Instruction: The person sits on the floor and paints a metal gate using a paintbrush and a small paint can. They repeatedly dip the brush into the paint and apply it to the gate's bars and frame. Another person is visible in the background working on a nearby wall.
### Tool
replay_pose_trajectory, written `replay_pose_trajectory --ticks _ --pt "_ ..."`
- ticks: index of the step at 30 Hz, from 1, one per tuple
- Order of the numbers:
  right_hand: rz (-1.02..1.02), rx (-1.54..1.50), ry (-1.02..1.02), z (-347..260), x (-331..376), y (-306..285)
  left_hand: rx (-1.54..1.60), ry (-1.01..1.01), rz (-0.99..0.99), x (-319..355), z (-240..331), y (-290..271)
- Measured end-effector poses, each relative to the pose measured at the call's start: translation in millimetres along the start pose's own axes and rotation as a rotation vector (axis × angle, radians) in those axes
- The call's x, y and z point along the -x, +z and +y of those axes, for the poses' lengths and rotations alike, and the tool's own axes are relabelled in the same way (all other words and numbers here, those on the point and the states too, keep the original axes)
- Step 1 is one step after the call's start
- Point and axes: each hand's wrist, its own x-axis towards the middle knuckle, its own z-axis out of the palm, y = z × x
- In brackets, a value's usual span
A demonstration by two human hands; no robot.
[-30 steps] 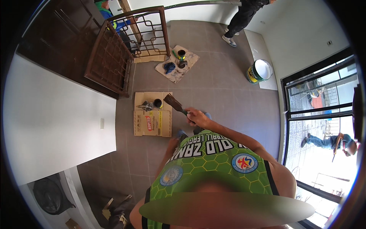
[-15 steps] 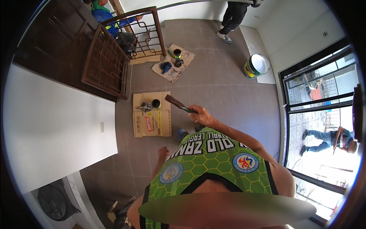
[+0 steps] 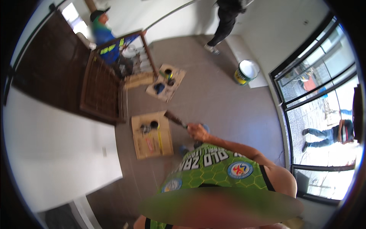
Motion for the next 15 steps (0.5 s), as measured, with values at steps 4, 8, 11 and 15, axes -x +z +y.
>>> replay_pose_trajectory --ticks 4,8,11,15 --pt "0.132 0.411 -0.183 -16.6 4.4 -3.7 -0.033 -0.043 -0.021 -19.5 18.2 -7.0" --pt "0.108 0.519 -0.079 -38.1 11.9 -7.9 -0.056 -0.102 -0.022 -34.3 35.5 -15.7" --pt "0.129 0.448 -0.073 -41.8 17.2 -7.4 -0.079 -0.094 -0.033 -46.2 48.1 -21.9" --pt "0.108 0.468 -0.042 -42.6 14.6 -10.4 -0.102 -0.043 -0.051 -55.5 60.2 -29.5"
